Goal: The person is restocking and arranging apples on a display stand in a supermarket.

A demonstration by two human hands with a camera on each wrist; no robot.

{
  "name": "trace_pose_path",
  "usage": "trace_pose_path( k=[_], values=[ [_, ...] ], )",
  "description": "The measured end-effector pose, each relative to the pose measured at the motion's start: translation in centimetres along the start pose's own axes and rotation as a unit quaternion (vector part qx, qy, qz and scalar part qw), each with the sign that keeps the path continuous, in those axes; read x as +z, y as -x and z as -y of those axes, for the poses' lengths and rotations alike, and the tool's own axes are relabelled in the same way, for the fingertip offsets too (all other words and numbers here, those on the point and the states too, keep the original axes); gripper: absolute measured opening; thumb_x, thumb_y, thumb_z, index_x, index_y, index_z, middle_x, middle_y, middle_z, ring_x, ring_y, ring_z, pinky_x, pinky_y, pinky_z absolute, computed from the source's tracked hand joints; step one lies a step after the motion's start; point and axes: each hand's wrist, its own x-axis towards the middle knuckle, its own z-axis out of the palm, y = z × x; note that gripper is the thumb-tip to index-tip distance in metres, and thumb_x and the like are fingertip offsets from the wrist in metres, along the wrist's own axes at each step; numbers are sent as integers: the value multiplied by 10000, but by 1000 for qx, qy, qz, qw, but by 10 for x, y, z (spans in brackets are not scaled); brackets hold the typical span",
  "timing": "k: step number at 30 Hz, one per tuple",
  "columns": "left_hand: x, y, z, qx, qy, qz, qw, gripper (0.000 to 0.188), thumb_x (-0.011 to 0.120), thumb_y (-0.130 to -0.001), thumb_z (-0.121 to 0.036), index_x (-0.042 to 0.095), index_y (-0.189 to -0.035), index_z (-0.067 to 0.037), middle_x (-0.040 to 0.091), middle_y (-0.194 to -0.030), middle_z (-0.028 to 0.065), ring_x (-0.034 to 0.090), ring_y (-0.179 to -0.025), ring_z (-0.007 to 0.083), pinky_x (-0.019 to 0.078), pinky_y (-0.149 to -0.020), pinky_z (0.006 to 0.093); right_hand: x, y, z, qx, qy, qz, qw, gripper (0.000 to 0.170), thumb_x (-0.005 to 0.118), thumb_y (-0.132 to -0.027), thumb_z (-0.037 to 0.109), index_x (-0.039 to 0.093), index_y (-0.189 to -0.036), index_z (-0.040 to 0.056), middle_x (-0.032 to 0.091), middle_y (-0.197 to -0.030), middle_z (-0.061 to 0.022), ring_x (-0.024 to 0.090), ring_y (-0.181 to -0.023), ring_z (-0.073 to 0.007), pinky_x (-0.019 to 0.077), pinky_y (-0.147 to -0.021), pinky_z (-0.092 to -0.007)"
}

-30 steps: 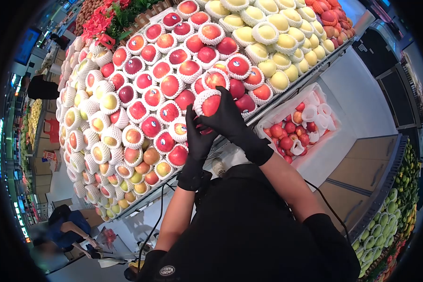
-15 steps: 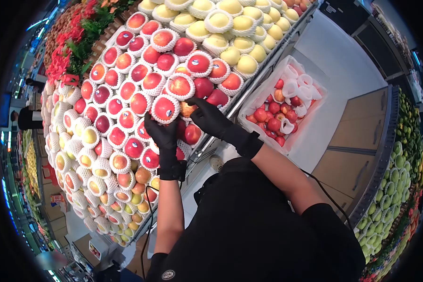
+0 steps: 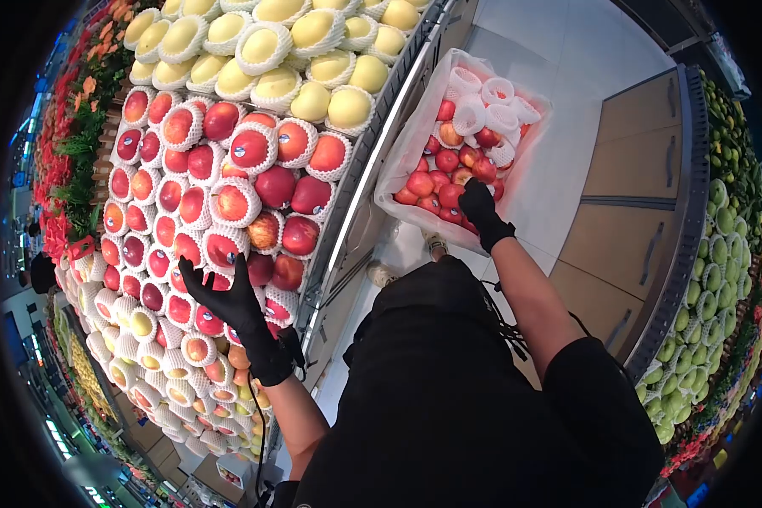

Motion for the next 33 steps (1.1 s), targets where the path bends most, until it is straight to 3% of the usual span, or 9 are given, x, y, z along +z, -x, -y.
trace_pose_path(
  k=[7,10,18,20,24,26,28,30,33],
  values=[
    [64,33,-77,50,145,120,981,512,712,-814,13,518,-1288,-16,584,-1153,70,574,-930,150,488,-812,285,-4,-10,-19,21,9,146,989,159,624,-762,105,575,-897,39,648,-836,-199,647,-819,-388,514,-684,-461],
    [105,61,-96,41,235,218,946,422,660,-845,32,538,-1246,-18,593,-1130,69,575,-912,139,478,-818,283,5,-1,-30,47,-56,17,997,192,653,-756,103,559,-912,40,646,-808,-191,643,-779,-403,514,-678,-473],
    [179,115,-81,-85,251,471,841,632,748,-807,-65,446,-1361,-51,564,-1248,115,574,-1072,197,480,-916,334,-63,-30,50,225,-206,27,952,324,685,-733,101,548,-1022,52,628,-796,-161,667,-795,-364,539,-732,-427],
    [193,128,-78,-109,261,492,823,758,765,-796,-78,358,-1435,-66,529,-1293,143,546,-1142,224,461,-963,362,-86,-40,85,336,-449,132,818,335,668,-744,72,537,-1051,42,628,-840,-137,676,-776,-319,552,-705,-386],
    [215,149,-69,-173,351,528,754,910,795,-769,-85,234,-1486,-77,502,-1320,147,516,-1192,243,438,-999,372,-90,-33,112,223,-690,232,648,303,662,-821,64,522,-1085,14,620,-901,-120,673,-821,-257,568,-742,-384],
    [218,149,-67,-176,377,497,762,691,746,-825,-158,380,-1400,-41,553,-1252,135,557,-1139,222,468,-955,361,-88,-32,115,141,-771,274,558,277,653,-869,90,519,-1098,13,626,-916,-122,674,-864,-249,575,-788,-401],
    [217,137,-58,-219,323,499,774,578,713,-851,-200,453,-1331,-12,581,-1202,135,582,-1096,236,473,-936,366,-89,-37,97,165,-729,288,599,200,645,-877,110,564,-1038,25,641,-926,-134,681,-861,-237,577,-762,-374],
    [208,131,-58,-311,352,475,744,507,706,-849,-195,502,-1278,-17,600,-1167,119,607,-1054,220,507,-877,367,-56,-42,67,194,-455,238,836,366,696,-819,148,553,-1135,30,645,-933,-169,682,-856,-293,572,-747,-396],
    [198,119,-53,-408,360,456,704,474,682,-833,-173,543,-1272,-62,610,-1165,73,620,-1044,212,532,-830,353,-20,-22,34,78,-147,95,982,548,758,-732,183,551,-1219,39,648,-958,-204,665,-896,-364,555,-758,-431]
  ],
)
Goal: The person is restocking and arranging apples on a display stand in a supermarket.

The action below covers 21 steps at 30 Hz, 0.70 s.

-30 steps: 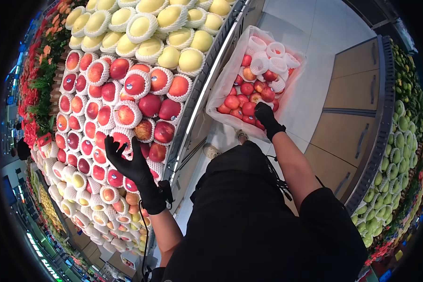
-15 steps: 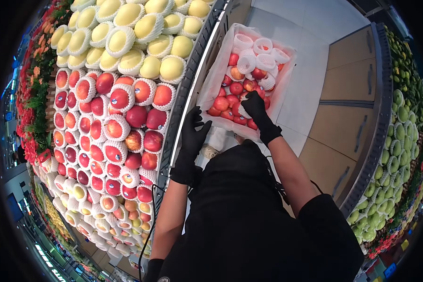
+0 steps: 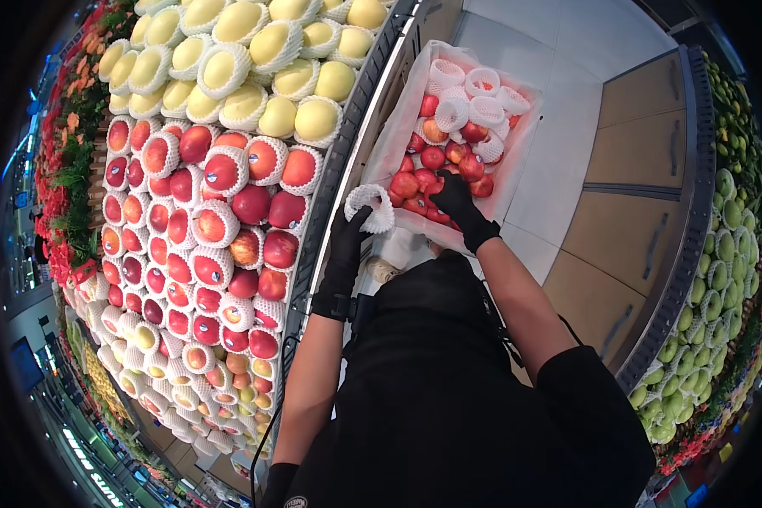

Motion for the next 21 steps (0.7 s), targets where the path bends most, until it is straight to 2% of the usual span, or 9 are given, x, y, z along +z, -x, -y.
trace_pose_path(
  k=[3,6,9,12,15,16,19,21],
  values=[
    [5,16,-23,-3,4,-11,1000,476,681,-830,-168,542,-1276,-75,609,-1172,76,615,-1056,211,530,-835,359,31,10,-24,-10,104,-6,995,549,739,-692,197,549,-1193,79,597,-1051,-200,585,-1047,-405,504,-832,-487],
    [0,17,-26,-12,5,-28,1000,473,677,-832,-162,546,-1279,-77,616,-1171,71,620,-1045,199,527,-844,351,34,12,-28,14,117,4,993,568,751,-677,162,533,-1193,70,574,-1077,-198,581,-1050,-400,503,-845,-472],
    [-8,15,-24,-4,21,-26,999,462,661,-846,-152,541,-1283,-61,617,-1175,75,620,-1048,192,523,-857,345,49,-5,-61,-34,52,54,997,655,815,-619,174,522,-1193,54,549,-1129,-203,578,-1024,-408,503,-860,-460],
    [-9,16,-25,23,44,-19,999,439,635,-866,-138,538,-1283,-42,619,-1172,78,618,-1054,193,517,-879,341,10,-4,-19,29,-34,61,997,775,869,-544,204,508,-1209,36,538,-1187,-194,576,-1069,-381,500,-892,-439],
    [-8,15,-31,74,69,-2,995,426,617,-882,-132,535,-1288,-34,622,-1171,80,618,-1058,194,507,-901,335,-14,-10,10,17,-104,23,994,902,901,-490,262,490,-1256,19,543,-1227,-179,564,-1136,-339,479,-951,-407],
    [-7,14,-34,94,77,7,993,423,613,-886,-131,534,-1290,-34,622,-1172,80,618,-1059,194,504,-908,333,-26,-11,29,13,-107,33,994,906,884,-548,247,457,-1309,2,531,-1272,-168,543,-1190,-286,455,-994,-378],
    [-10,12,-39,114,87,17,990,437,620,-886,-140,527,-1299,-33,618,-1181,84,614,-1066,191,498,-920,330,-79,-1,112,-40,-226,98,968,894,874,-596,235,432,-1339,4,522,-1279,-160,542,-1182,-272,451,-1000,-369],
    [-8,18,-47,104,66,11,992,453,617,-888,-138,513,-1316,-31,611,-1199,88,607,-1082,188,500,-911,334,-93,6,148,-75,-229,126,962,864,863,-630,222,425,-1351,34,524,-1278,-141,552,-1167,-246,470,-978,-355]
  ],
)
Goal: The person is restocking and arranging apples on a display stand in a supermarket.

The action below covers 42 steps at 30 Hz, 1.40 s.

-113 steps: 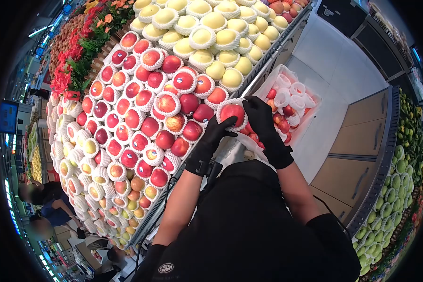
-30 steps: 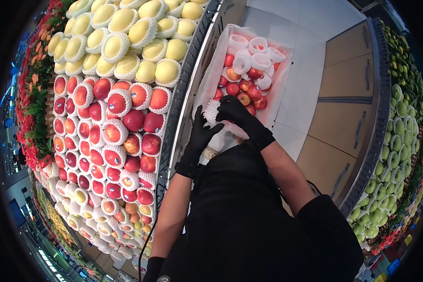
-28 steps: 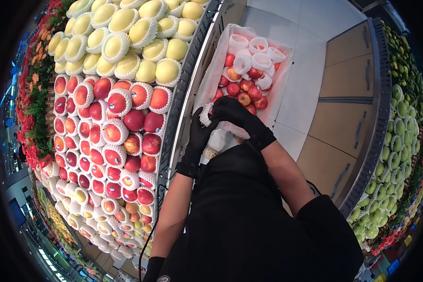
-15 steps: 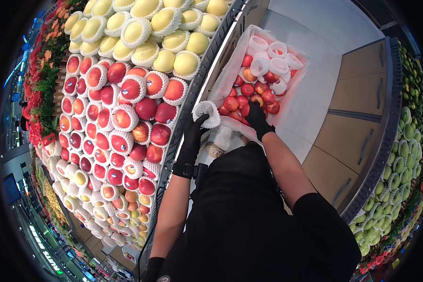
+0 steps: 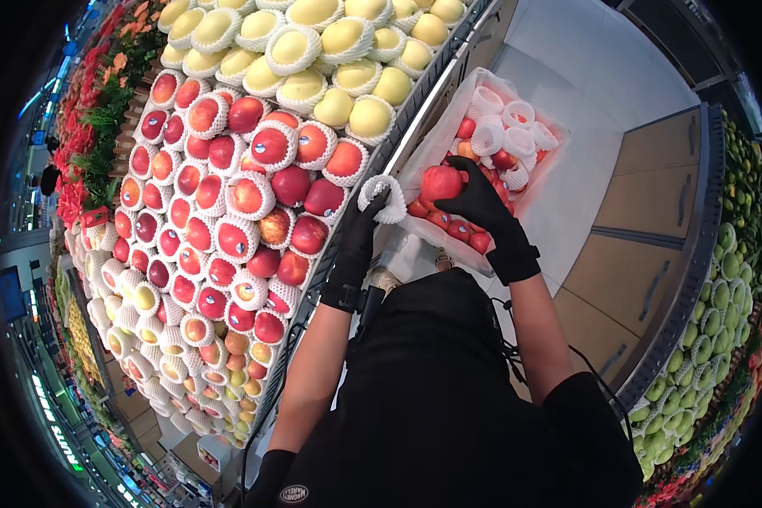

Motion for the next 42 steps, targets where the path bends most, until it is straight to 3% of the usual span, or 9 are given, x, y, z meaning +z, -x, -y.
trace_pose_path(
  k=[6,13,18,20,23,31,34,39,42],
  values=[
    [13,14,-20,79,-44,19,996,430,519,-910,-118,511,-1324,-3,568,-1283,104,531,-1195,210,400,-1030,343,38,21,93,-9,-20,68,997,823,853,-653,247,438,-1339,62,563,-1223,-139,602,-1095,-244,497,-919,-352],
    [3,24,-36,149,-109,37,982,506,597,-904,-205,465,-1349,-2,523,-1324,132,478,-1251,233,365,-1068,351,64,17,101,-170,153,-16,973,785,851,-666,240,456,-1317,52,571,-1233,-128,598,-1109,-247,505,-904,-360],
    [-13,37,-45,107,10,54,993,546,603,-933,-218,386,-1386,-2,519,-1304,150,531,-1204,254,469,-991,382,69,16,115,-164,29,-8,986,646,814,-757,200,486,-1286,29,588,-1131,-98,588,-786,-145,499,-698,-287],
    [-22,37,-44,95,88,72,989,586,642,-903,-248,389,-1380,-19,505,-1316,149,537,-1204,266,471,-1004,419,73,14,111,-101,-17,-64,993,509,755,-831,208,519,-1243,23,614,-1026,-81,587,-682,-118,489,-623,-260],
    [-26,52,-53,77,214,107,968,640,678,-870,-233,372,-1396,-35,499,-1332,145,527,-1219,271,454,-1026,423,86,12,108,37,-142,52,988,363,688,-890,224,574,-1159,9,634,-880,-68,571,-602,-99,480,-561,-263],
    [-59,88,-68,190,-33,-48,980,731,785,-783,-209,398,-1380,-41,520,-1298,103,520,-1190,216,437,-1009,355,142,6,128,-85,6,-22,996,228,641,-887,164,630,-1037,-8,664,-823,-117,635,-705,-165,502,-659,-325],
    [-83,100,-66,206,-5,-93,974,730,787,-780,-208,398,-1375,-37,515,-1301,110,509,-1203,218,429,-1018,356,168,7,142,-131,-30,60,989,258,674,-869,169,626,-1065,7,656,-926,-111,637,-818,-166,497,-713,-315],
    [-116,136,-69,231,75,-180,953,714,723,-846,-237,341,-1418,-47,462,-1351,140,474,-1243,245,409,-1046,380,209,22,167,-214,-21,303,929,911,850,-702,198,332,-1436,49,456,-1352,-172,419,-1321,-273,455,-998,-377],
    [-141,158,-72,258,-4,-186,948,765,741,-823,-277,316,-1420,-59,452,-1348,123,456,-1259,237,404,-1049,375,243,23,175,-173,-89,364,911,888,852,-689,204,362,-1399,-5,485,-1334,-207,487,-1265,-296,422,-1031,-407]
  ],
)
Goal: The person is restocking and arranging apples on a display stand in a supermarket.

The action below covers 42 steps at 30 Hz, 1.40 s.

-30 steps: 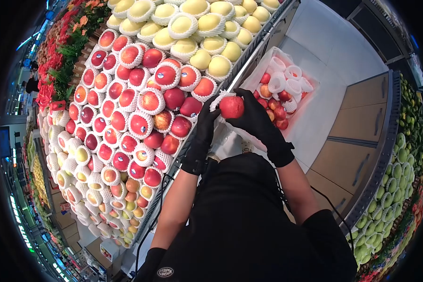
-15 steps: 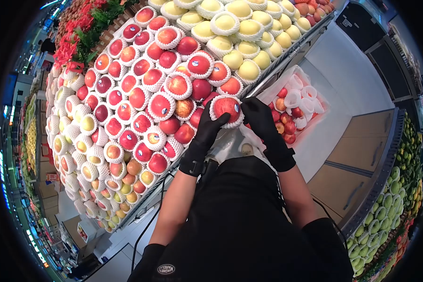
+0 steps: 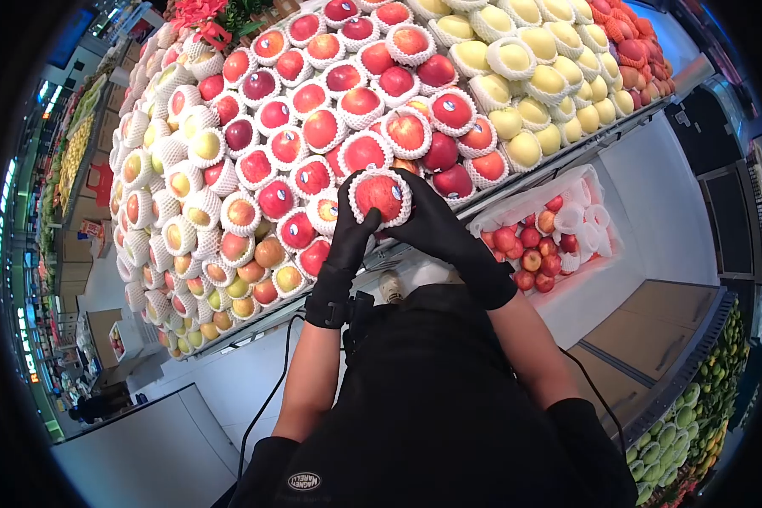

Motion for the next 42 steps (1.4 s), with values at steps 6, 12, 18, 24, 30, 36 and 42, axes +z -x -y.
trace_pose_path(
  k=[6,12,18,24,30,36,42],
  values=[
    [-56,6,-27,71,-211,3,975,1089,916,-597,-146,268,-1467,-53,378,-1451,129,427,-1311,257,396,-1083,409,30,-31,-37,-10,86,45,995,824,828,-736,163,367,-1392,-28,508,-1335,-190,520,-1233,-232,458,-1005,-370],
    [-87,-3,-30,105,-317,8,943,988,878,-581,-85,359,-1421,-56,439,-1418,129,454,-1293,257,411,-1063,414,51,-45,-54,-19,-27,40,999,740,764,-758,110,385,-1385,-3,497,-1327,-195,564,-1160,-285,480,-945,-376],
    [-99,-34,-6,187,-407,-44,893,865,808,-529,-21,446,-1315,-40,513,-1304,136,512,-1216,277,421,-1040,406,32,-31,-60,-8,62,-2,998,639,620,-817,-54,398,-1403,66,521,-1293,-115,594,-917,-139,509,-808,-292],
    [-91,-42,-4,178,-526,-66,829,914,851,-529,-149,461,-1351,-64,521,-1304,157,476,-1225,347,364,-1036,453,-4,-6,-48,91,67,-55,992,511,627,-822,43,487,-1313,28,589,-1141,-130,589,-815,-145,495,-756,-299],
    [-74,-36,-18,184,-575,-62,795,1047,879,-546,-209,354,-1438,-50,460,-1358,220,432,-1270,382,334,-1056,484,-38,22,-65,76,127,-119,982,480,672,-831,156,531,-1276,43,635,-1132,-122,630,-871,-191,520,-792,-333],
    [-55,-28,-29,187,-602,-75,773,1059,917,-539,-181,365,-1434,-54,398,-1429,235,364,-1343,384,313,-1100,476,-83,61,-89,105,120,-158,974,331,651,-830,123,628,-1152,52,680,-956,-85,648,-807,-178,513,-746,-314],
    [22,-33,-22,270,-403,-56,873,563,776,-759,-25,538,-1269,-35,547,-1282,140,547,-1159,265,472,-942,381,-140,125,-131,231,210,-197,929,224,623,-843,223,671,-900,12,675,-836,-146,656,-763,-226,509,-720,-352]
  ],
)
